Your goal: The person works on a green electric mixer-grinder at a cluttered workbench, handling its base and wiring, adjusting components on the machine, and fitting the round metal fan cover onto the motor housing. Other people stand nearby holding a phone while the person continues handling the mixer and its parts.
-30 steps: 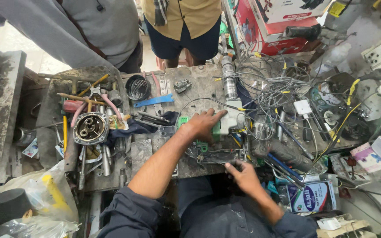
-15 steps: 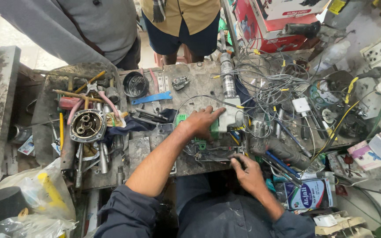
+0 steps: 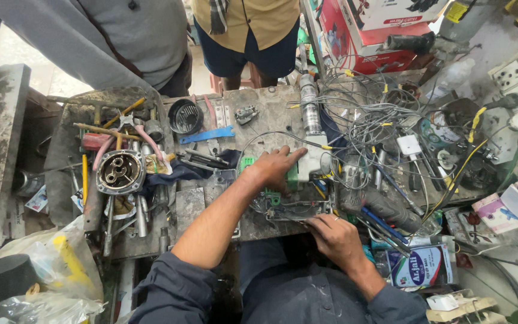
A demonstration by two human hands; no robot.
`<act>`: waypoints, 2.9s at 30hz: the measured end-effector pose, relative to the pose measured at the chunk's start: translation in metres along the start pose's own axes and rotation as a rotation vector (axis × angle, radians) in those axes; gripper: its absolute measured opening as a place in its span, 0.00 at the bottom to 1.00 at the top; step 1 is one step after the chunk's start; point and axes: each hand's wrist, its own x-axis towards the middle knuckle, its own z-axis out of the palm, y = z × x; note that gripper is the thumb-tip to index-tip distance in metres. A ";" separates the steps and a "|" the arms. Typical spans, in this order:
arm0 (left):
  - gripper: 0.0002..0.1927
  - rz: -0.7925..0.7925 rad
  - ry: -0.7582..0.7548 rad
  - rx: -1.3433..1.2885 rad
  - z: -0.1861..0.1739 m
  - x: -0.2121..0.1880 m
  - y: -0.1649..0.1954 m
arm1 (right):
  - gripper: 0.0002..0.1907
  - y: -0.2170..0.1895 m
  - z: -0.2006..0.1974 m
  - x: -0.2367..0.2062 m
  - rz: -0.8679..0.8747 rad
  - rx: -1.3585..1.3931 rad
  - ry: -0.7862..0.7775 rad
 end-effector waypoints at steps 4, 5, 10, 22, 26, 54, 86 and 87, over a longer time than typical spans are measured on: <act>0.67 -0.003 0.003 -0.007 -0.013 -0.004 0.004 | 0.10 -0.001 0.004 -0.002 0.047 0.047 0.012; 0.66 0.000 0.009 -0.011 -0.019 -0.005 0.007 | 0.09 -0.002 0.005 -0.003 0.058 0.049 0.011; 0.35 0.262 0.512 -0.056 -0.044 -0.014 0.028 | 0.06 -0.003 0.010 -0.003 0.175 0.054 0.038; 0.14 0.139 0.974 -0.225 -0.078 -0.031 0.006 | 0.08 -0.003 0.015 -0.001 0.172 0.091 0.025; 0.13 -0.027 1.053 -0.241 -0.085 -0.037 -0.019 | 0.11 0.009 0.033 -0.011 0.263 0.069 -0.016; 0.18 -0.067 1.025 0.188 -0.088 -0.047 -0.043 | 0.10 -0.008 0.011 0.007 0.284 0.104 -0.088; 0.27 0.072 0.878 0.418 -0.084 -0.023 -0.040 | 0.11 0.022 0.036 -0.001 0.368 0.176 -0.076; 0.25 0.125 0.884 0.419 -0.086 -0.024 -0.028 | 0.11 0.022 0.034 0.000 0.350 0.186 -0.061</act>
